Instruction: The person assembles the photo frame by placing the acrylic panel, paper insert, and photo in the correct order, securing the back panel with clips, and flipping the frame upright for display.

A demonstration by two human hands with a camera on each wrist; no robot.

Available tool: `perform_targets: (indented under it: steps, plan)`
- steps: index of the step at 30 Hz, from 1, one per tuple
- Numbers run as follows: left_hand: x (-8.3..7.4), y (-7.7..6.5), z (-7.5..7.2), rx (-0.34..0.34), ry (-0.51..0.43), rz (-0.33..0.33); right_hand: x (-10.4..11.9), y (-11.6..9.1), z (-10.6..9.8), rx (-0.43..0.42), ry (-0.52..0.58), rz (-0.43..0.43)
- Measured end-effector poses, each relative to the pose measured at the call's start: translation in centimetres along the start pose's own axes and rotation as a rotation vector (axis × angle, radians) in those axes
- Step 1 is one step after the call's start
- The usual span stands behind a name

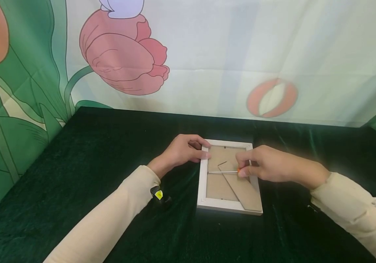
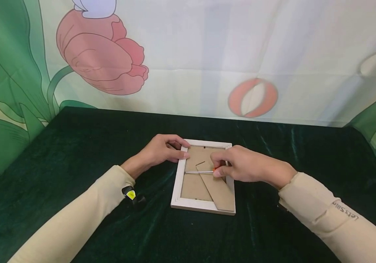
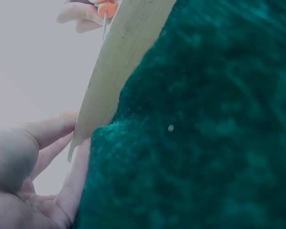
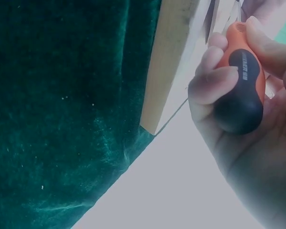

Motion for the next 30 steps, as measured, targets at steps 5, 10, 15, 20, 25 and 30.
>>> perform_targets:
  steps: [5, 10, 15, 20, 25, 30]
  plan:
    - [-0.06, -0.02, 0.01, 0.000, 0.003, -0.003, 0.04, 0.15, -0.21, 0.017, -0.015, -0.008]
    - [-0.01, -0.01, 0.01, -0.005, -0.001, -0.006, 0.22, 0.36, -0.52, 0.031, -0.014, -0.043]
    - [-0.02, 0.00, 0.00, -0.005, -0.002, -0.005, 0.35, 0.40, -0.71, 0.049, -0.010, -0.042]
    - [0.02, -0.04, -0.11, -0.009, -0.004, -0.003, 0.47, 0.70, -0.83, 0.060, -0.028, -0.063]
    - [0.15, -0.08, -0.14, -0.014, -0.005, -0.006, 0.60, 0.84, -0.59, 0.072, -0.009, -0.062]
    - [0.19, -0.03, -0.09, -0.010, 0.002, 0.001, 0.25, 0.61, -0.19, 0.056, 0.002, -0.055]
Point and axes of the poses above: each hand's wrist, its own y-axis towards the middle knuckle, its own z-axis out of the palm, x = y × z, the point moved 2 cm from there along y, towards the middle knuckle, and after that the axes turned 1 degree about -y, right-handed, at the moved point
